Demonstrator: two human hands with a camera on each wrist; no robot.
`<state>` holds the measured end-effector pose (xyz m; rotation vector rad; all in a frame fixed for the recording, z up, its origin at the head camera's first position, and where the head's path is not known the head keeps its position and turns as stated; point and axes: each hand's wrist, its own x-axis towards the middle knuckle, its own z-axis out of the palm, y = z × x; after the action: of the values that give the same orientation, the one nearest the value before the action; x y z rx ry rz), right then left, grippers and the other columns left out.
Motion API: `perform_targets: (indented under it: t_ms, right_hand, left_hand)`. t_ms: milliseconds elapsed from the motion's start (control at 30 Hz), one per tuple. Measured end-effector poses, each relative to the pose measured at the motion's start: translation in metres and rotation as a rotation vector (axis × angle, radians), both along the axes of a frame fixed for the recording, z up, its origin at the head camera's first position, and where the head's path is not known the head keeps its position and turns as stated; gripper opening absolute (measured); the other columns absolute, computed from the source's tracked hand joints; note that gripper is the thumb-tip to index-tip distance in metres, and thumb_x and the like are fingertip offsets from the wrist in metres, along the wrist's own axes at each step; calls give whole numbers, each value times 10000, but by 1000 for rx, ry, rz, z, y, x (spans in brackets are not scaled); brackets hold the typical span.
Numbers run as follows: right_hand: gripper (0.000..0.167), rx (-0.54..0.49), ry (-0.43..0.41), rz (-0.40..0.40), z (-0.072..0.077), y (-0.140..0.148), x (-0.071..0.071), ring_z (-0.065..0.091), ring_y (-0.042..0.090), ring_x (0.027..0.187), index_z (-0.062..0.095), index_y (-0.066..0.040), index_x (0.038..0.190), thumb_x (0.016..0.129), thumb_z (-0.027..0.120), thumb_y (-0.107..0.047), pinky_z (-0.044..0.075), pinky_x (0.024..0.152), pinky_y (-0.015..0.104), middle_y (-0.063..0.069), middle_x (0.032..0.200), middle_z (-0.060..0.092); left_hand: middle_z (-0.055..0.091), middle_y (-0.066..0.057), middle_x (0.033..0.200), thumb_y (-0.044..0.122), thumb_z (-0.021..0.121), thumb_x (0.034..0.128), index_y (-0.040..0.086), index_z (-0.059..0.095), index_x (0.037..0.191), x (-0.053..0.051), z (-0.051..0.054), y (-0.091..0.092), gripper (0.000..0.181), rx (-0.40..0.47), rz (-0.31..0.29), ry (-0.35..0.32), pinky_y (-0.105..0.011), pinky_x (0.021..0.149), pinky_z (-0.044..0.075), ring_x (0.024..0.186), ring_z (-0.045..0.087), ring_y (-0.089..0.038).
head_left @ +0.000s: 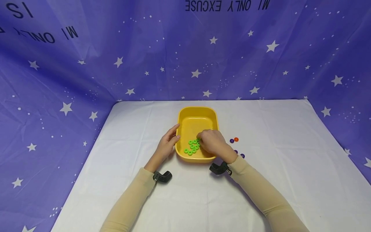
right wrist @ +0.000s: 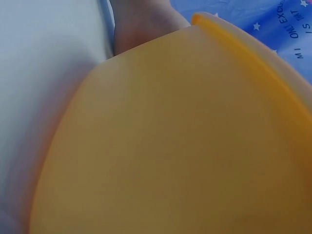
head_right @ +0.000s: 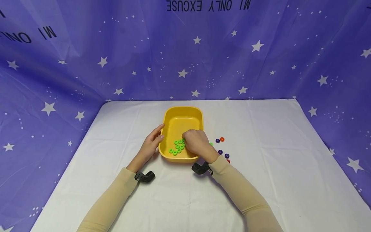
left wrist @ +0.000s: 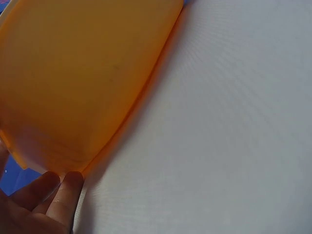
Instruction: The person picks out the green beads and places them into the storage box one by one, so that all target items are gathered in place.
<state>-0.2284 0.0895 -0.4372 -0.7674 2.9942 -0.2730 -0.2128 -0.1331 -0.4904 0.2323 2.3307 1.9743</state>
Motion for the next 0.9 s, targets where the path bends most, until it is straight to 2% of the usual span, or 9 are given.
perform_targets:
  t_ms: [233, 433, 533, 700, 800, 900]
  right_hand:
    - [181, -7, 12, 10, -1, 1, 0, 542, 174, 674, 795, -101, 1006, 925, 634, -90, 449, 603, 264, 36, 832, 697]
    - [235, -53, 3, -2, 0, 2, 1, 655, 190, 798, 787, -90, 1114, 933, 639, -109, 593, 764, 336, 70, 1021, 777]
    - [247, -128, -8, 7, 1, 4, 0, 672, 195, 850, 774, -75, 1147, 940, 646, -116, 606, 834, 361, 84, 1044, 774]
    - [249, -291, -30, 42, 6, 12, -1, 672, 192, 876, 760, -53, 1162, 946, 658, -126, 604, 855, 369, 85, 1008, 755]
    - [244, -376, -9, 51, 9, 20, -1, 689, 213, 906, 758, -46, 1159, 946, 662, -114, 603, 867, 393, 92, 1022, 757]
    - [229, -466, 47, 56, 12, 30, -1, 704, 240, 928, 760, -27, 1141, 937, 674, -89, 601, 853, 413, 103, 1023, 762]
  left_hand:
    - [449, -158, 1586, 167, 528, 1046, 191, 422, 1566, 1, 1, 0, 531, -9, -2, 3, -504, 1163, 451, 1431, 483, -354]
    - [461, -168, 1574, 156, 520, 1050, 177, 418, 1568, 1, 2, 1, 528, -5, -2, 4, -505, 1145, 471, 1420, 492, -357]
    - [462, -186, 1570, 142, 519, 1051, 171, 414, 1570, 1, 3, 1, 530, 3, -8, 9, -514, 1147, 467, 1417, 494, -367]
    - [462, -179, 1573, 143, 524, 1050, 181, 420, 1567, 2, 3, 1, 528, 4, -6, 6, -520, 1153, 458, 1417, 495, -363]
    - [464, -166, 1573, 153, 529, 1048, 196, 431, 1561, 2, 3, 1, 524, -1, 1, 2, -515, 1157, 456, 1414, 499, -356]
    - [459, -154, 1579, 168, 536, 1047, 210, 437, 1558, 1, 2, 0, 522, -4, 4, -3, -513, 1164, 449, 1421, 492, -349]
